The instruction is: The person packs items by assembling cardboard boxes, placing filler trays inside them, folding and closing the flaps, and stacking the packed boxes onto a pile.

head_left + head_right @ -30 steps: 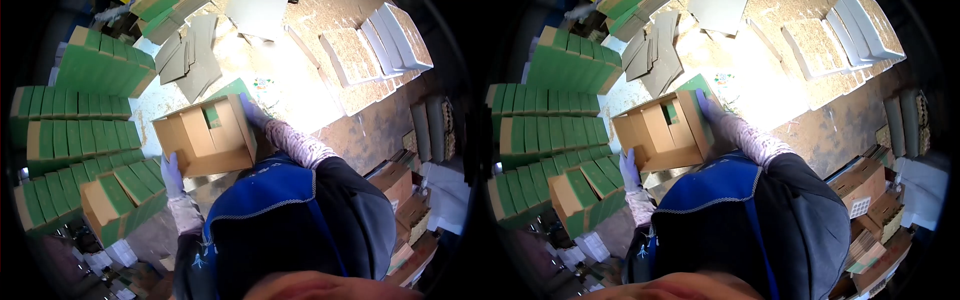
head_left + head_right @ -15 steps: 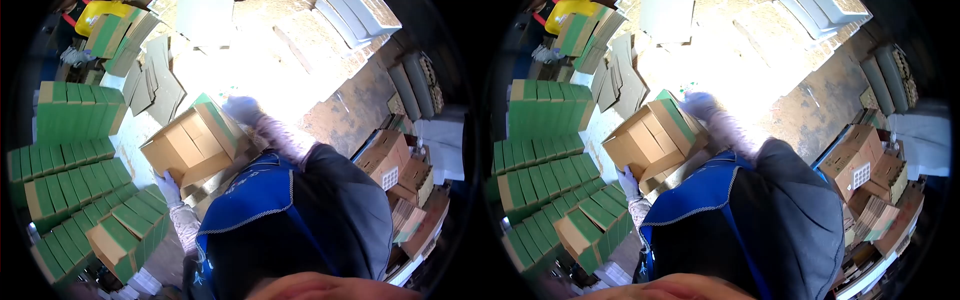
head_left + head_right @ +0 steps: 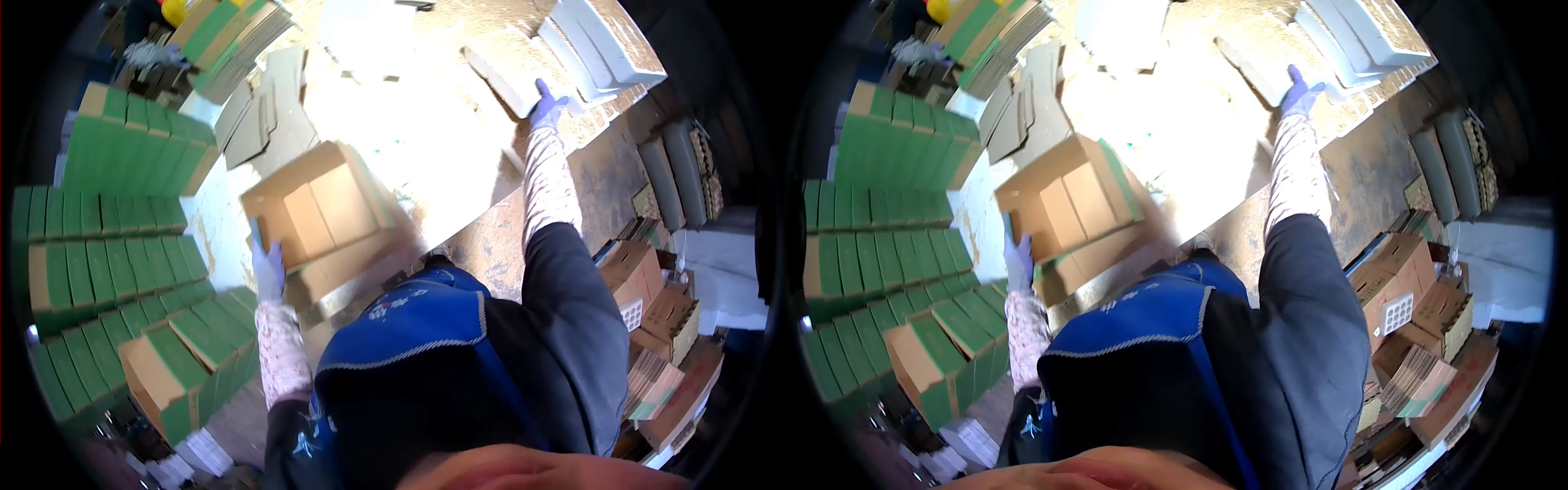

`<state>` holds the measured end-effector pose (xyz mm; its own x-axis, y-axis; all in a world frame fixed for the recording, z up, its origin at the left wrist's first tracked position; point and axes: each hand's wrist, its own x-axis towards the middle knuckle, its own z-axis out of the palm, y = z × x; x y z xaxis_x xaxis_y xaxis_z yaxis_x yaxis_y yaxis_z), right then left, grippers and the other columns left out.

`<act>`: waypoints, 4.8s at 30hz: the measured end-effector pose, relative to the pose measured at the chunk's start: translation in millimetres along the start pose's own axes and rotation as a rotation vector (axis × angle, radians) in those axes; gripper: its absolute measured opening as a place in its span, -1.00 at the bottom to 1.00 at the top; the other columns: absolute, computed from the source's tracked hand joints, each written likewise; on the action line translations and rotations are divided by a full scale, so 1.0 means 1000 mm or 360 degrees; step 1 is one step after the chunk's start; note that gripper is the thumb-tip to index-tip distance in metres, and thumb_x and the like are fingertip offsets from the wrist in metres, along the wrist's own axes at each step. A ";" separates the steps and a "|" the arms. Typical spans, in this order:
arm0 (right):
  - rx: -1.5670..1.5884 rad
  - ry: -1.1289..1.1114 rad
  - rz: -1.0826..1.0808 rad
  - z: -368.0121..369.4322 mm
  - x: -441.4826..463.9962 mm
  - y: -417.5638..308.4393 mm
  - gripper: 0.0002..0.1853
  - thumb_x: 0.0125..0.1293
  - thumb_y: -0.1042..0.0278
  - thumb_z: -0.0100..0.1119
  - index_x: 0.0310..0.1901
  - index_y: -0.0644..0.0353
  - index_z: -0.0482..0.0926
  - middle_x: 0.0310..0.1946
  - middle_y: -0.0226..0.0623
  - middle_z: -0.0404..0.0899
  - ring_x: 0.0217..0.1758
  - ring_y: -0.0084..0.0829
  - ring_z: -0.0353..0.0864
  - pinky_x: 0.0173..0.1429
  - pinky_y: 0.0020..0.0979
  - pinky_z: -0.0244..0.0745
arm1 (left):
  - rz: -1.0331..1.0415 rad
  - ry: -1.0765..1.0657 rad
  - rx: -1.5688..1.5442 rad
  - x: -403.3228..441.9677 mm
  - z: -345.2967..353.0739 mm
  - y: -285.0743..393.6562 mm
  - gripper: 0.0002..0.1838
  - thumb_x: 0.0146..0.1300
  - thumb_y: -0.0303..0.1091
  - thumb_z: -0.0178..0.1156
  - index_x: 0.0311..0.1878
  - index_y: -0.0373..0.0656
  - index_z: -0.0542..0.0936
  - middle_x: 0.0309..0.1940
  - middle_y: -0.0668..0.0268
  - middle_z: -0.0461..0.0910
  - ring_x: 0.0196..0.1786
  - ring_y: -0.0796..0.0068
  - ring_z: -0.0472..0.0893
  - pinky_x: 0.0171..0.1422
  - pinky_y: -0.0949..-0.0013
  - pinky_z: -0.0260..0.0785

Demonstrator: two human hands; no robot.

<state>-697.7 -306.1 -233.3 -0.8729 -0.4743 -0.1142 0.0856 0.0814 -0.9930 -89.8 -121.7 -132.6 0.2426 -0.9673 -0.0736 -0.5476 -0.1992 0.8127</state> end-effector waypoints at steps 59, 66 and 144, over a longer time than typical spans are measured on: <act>-0.0659 -0.2183 -0.1737 0.082 -0.363 -0.075 -0.58 0.14 0.34 0.38 0.08 0.06 0.59 0.30 -0.14 0.44 0.47 0.13 0.25 0.44 0.10 0.21 | 0.0273 -0.0291 0.0435 0.229 -0.026 -0.091 -0.18 0.14 -0.08 0.36 0.40 -0.31 0.34 0.25 -0.02 0.50 0.21 0.15 0.56 0.22 0.22 0.48; -0.0857 -0.2210 -0.1608 0.088 -0.369 -0.079 -0.60 0.18 0.32 0.36 0.07 0.11 0.59 0.23 -0.14 0.50 0.47 0.15 0.25 0.46 0.06 0.22 | 0.1012 0.0149 0.1277 0.259 0.071 -0.205 -0.26 0.15 -0.05 0.31 0.41 0.03 0.36 0.27 -0.07 0.46 0.23 -0.13 0.52 0.22 0.01 0.49; 0.0477 -0.2977 -0.0721 0.141 -0.834 -0.064 -0.43 0.44 0.31 0.14 0.42 0.25 0.28 0.24 -0.08 0.50 0.25 -0.31 0.49 0.32 -0.28 0.44 | 0.0130 0.1584 -0.1809 -0.232 -0.379 -0.278 -0.40 0.59 0.05 -0.16 0.49 -0.14 0.27 0.42 0.26 0.34 0.39 0.28 0.36 0.51 0.16 0.21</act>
<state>92.1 -39.5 -78.7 0.6626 -0.6145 0.4282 0.2797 -0.3273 -0.9026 310.0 217.9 -122.6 0.9249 -0.3795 0.0235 0.1931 0.5221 0.8308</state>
